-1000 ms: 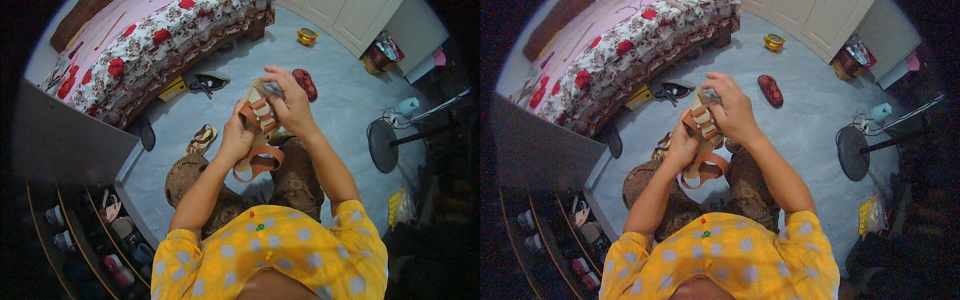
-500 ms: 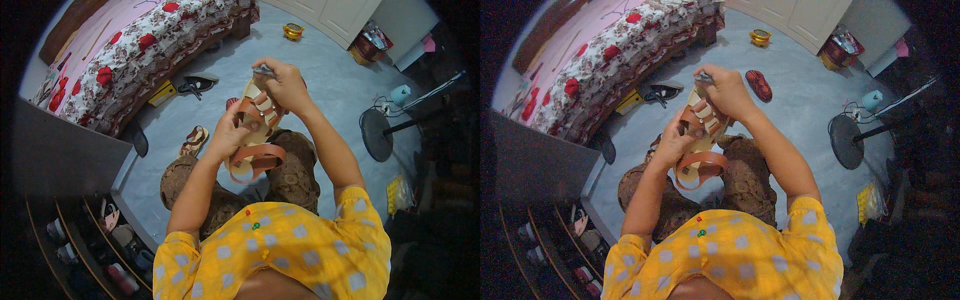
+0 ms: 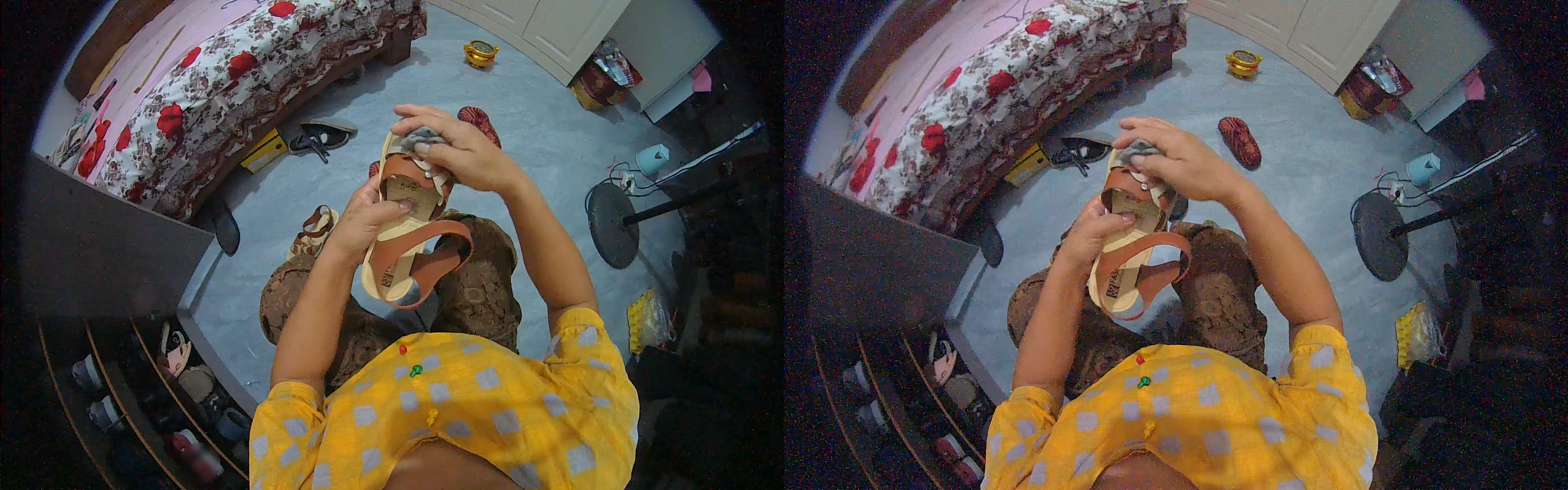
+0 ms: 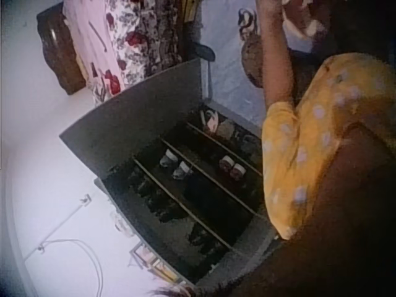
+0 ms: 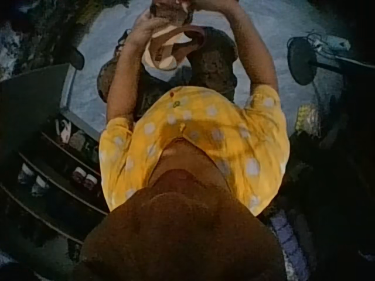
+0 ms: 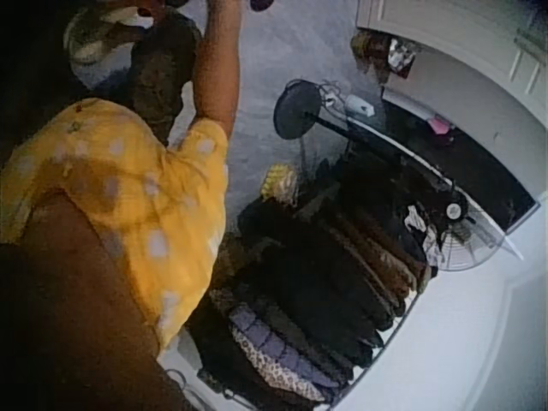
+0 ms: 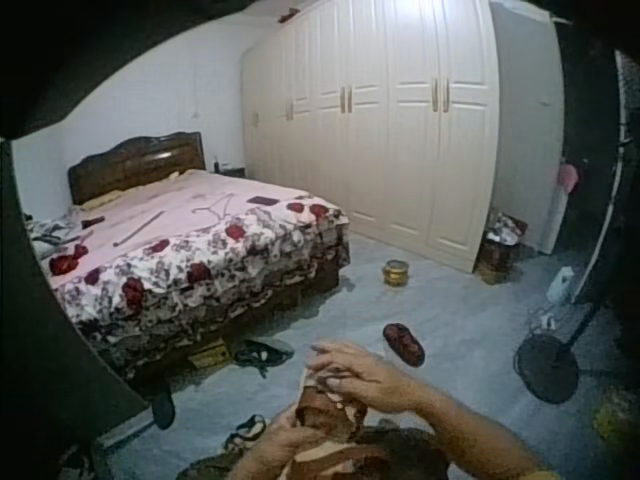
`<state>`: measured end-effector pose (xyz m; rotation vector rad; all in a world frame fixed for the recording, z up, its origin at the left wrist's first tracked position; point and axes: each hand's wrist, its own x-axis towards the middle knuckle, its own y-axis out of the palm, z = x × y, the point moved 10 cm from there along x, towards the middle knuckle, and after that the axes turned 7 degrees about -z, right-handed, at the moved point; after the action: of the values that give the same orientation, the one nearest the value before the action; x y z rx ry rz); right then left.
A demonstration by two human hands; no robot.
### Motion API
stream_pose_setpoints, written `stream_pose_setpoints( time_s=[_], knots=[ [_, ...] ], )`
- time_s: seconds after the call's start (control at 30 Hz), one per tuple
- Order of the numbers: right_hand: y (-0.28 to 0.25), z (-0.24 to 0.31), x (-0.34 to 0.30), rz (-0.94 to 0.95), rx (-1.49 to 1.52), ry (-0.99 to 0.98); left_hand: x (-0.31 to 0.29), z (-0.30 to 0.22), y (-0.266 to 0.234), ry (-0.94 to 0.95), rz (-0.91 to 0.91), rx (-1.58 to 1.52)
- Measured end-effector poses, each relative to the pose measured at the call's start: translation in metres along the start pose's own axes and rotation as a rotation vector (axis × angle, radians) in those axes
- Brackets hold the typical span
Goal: The person sits on the floor and wipes various shoes with a cloth. They handle a beige slipper, a black sneaker, a pink slide, and a yellow sandal, cleaning each one individually before placing them on a nearby shelf.
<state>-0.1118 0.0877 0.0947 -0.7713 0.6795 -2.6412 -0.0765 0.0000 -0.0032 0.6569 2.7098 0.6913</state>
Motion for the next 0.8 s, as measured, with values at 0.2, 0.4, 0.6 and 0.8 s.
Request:
stream_pose_setpoints(
  time_s=[0.2,0.4,0.6,0.8],
  knots=[
    [-0.006,-0.026,-0.009,0.059,0.174,0.211,-0.005,-0.003,0.01,-0.027,0.043,0.077],
    [-0.022,-0.02,-0.008,-0.246,0.149,0.264,-0.005,0.003,0.019,-0.031,0.15,-0.233],
    [-0.048,-0.053,-0.012,-0.587,0.132,0.274,-0.005,0.022,0.049,-0.141,0.315,-0.499],
    [-0.071,-0.025,-0.028,-0.85,0.129,0.258,0.012,0.021,0.012,-0.064,0.165,-0.471]
  ],
)
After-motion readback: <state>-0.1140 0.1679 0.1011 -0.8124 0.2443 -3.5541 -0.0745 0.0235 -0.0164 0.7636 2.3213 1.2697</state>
